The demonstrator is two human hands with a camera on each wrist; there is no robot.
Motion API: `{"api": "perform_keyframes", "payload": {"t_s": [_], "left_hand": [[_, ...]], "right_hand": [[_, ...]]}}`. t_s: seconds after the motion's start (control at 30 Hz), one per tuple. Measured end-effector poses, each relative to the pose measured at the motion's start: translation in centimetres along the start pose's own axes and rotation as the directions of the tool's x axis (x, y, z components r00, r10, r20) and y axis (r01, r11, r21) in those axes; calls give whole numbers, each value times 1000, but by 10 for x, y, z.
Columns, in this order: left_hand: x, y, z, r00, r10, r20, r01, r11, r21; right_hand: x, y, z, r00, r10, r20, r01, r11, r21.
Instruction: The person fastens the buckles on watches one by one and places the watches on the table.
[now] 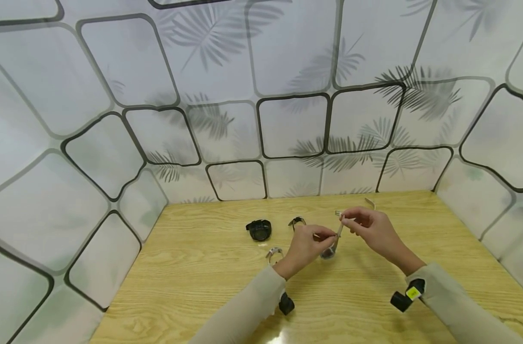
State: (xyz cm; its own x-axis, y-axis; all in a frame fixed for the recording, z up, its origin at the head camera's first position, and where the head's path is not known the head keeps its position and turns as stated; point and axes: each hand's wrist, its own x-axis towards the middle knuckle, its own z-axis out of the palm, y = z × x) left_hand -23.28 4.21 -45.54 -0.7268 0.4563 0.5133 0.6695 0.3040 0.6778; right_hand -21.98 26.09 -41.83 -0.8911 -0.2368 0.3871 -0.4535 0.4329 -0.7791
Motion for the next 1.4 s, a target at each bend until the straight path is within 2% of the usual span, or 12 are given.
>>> {"api": "perform_keyframes", "payload": {"t_s": [0.3, 0.43, 1.13, 1.4], "left_hand": [[0, 2, -1, 1000, -24, 18, 24, 999, 39], [-1, 2, -2, 999, -11, 40, 9, 999, 38], [-4, 0, -6, 995, 100, 21, -102, 984, 146], [-5, -1, -4, 999, 42, -34, -39, 997, 66]], "right_hand": [[-2, 1, 3, 1000, 2, -11, -2, 1000, 14], [-2, 5, 4, 1000, 11, -16, -10, 1000, 16], [4, 6, 20, 1000, -25, -2, 25, 991, 132], [-2, 13, 27, 1000, -13, 1, 13, 994, 104]]}}
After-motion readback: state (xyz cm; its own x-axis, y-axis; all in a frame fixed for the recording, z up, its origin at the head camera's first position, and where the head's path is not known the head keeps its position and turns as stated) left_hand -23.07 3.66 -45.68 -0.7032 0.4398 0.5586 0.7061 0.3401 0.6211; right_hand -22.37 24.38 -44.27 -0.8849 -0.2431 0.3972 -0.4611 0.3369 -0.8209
